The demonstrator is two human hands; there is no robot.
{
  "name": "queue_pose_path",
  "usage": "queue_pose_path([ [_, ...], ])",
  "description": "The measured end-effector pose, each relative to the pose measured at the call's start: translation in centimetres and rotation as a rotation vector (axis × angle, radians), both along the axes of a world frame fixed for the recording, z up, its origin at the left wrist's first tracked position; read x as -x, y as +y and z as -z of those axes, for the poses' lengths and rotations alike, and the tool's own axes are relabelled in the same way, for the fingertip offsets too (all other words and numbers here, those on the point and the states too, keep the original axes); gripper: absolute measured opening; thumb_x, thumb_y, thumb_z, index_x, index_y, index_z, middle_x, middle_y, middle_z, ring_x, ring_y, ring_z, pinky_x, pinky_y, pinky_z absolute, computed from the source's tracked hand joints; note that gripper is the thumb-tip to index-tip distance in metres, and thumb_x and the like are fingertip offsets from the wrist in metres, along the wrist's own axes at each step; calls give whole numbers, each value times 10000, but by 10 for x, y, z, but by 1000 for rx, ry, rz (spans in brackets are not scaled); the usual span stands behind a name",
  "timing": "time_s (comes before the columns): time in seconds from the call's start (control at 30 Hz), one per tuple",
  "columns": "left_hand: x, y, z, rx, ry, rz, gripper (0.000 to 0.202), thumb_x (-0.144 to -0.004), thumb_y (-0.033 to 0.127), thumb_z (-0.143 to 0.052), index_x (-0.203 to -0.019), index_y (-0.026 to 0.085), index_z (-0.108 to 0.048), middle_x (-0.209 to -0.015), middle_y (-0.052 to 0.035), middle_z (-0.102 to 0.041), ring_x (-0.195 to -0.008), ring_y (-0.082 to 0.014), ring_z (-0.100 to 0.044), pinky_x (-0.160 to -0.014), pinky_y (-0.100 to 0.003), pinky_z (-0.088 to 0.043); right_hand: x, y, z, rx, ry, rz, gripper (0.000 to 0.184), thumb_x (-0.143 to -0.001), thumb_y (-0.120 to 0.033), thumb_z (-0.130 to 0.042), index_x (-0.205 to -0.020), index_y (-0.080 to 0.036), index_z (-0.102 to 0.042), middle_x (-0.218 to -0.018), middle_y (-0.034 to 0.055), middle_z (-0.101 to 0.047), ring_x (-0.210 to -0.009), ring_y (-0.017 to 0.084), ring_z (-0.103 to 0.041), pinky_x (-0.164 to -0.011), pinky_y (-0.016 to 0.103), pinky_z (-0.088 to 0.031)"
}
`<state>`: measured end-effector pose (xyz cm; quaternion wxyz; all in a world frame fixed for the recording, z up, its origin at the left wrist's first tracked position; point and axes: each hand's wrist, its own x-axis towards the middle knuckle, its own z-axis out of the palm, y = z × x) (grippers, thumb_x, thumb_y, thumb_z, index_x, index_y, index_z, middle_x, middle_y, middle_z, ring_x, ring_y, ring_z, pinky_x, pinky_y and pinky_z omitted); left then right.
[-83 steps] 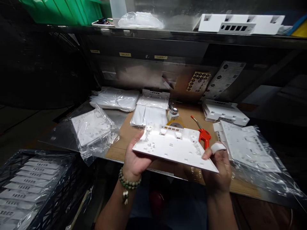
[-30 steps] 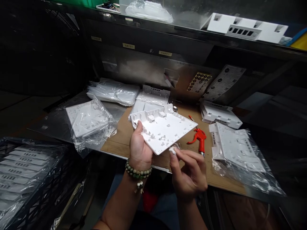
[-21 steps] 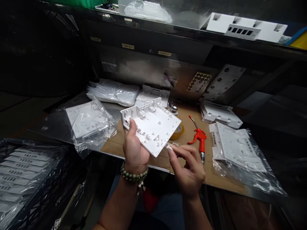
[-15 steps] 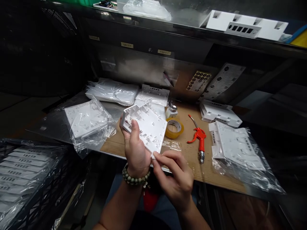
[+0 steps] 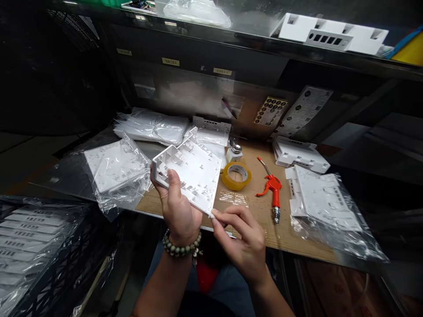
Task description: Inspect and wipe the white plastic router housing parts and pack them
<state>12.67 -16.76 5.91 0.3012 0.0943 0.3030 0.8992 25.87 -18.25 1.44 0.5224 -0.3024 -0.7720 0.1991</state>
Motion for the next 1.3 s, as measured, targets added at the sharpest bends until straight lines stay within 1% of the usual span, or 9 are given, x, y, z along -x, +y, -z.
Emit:
queue_pose_path([
  [0.13, 14, 1, 6, 19, -71, 75, 418, -1039, 246, -551, -1442, 354, -568, -1435, 19, -664, -1424, -208, -525, -1142, -334, -494, -5, 1, -3, 73, 46, 31, 212, -891, -80, -721, -1048, -210, -776, -897, 24, -650, -756, 124, -656, -665, 248, -564],
  [0.3, 15, -1, 8, 22, -98, 187, 455, -1052, 275, -515, -1496, 378, -502, -1457, -10, -648, -1419, -235, -530, -1168, -417, -470, 11, -9, -1, 19, 50, -89, 231, -897, -75, -707, -1096, -179, -759, -913, 41, -668, -784, 130, -677, -687, 248, -583],
  [0.4, 27, -9, 13, 64, -116, 236, 445, -1045, 324, -518, -1490, 326, -526, -1471, -35, -635, -1461, -255, -475, -1208, -431, -424, 3, 8, 6, 49, 22, 8, 180, -911, -90, -691, -1049, -173, -771, -895, 37, -659, -733, 118, -655, -657, 247, -572],
  [0.5, 54, -20, 27, 55, -178, 405, 511, -1026, 418, -539, -1516, 279, -502, -1461, -58, -632, -1485, -278, -425, -1261, -472, -333, -25, 32, 6, 74, 98, 218, 146, -912, -121, -711, -1013, -192, -789, -896, 26, -657, -768, 120, -652, -683, 248, -571],
  [0.6, 82, -30, 49, -94, -217, 591, 555, -1043, 430, -505, -1575, 314, -397, -1452, -41, -623, -1447, -264, -465, -1284, -506, -236, -50, 47, 1, 62, 172, 389, 133, -912, -162, -736, -1014, -214, -803, -896, 21, -656, -807, 129, -650, -701, 255, -568],
  [0.73, 96, -41, 68, -273, -239, 836, 537, -1084, 456, -345, -1593, 288, -363, -1483, -73, -578, -1405, -258, -511, -1276, -513, -192, -56, 56, 1, 57, 109, 346, 155, -933, -200, -723, -1064, -228, -802, -952, 36, -671, -859, 149, -670, -748, 284, -581],
  [0.93, 88, -42, 64, -343, -206, 1023, 603, -1088, 453, -190, -1429, 196, -616, -1452, -90, -620, -1537, -283, -289, -1284, -548, -67, -55, 61, 16, 71, 75, 331, 146, -944, -194, -712, -1058, -226, -796, -934, 32, -663, -844, 143, -660, -736, 278, -583],
  [1.13, 87, -41, 61, -229, -194, 961, 572, -1084, 444, -219, -1371, 240, -670, -1536, -55, -555, -1567, -285, -173, -1270, -556, -40, -68, 71, 27, 46, 14, 342, 122, -938, -207, -721, -1030, -214, -800, -916, 26, -667, -787, 132, -659, -698, 280, -575],
  [1.3, 85, -45, 69, -162, -185, 989, 542, -1080, 290, -207, -1405, 338, -638, -1518, 5, -576, -1557, -257, -199, -1270, -543, -77, -63, 77, 11, 95, 233, 342, 155, -930, -229, -737, -1071, -240, -801, -965, 26, -651, -829, 141, -658, -699, 293, -581],
])
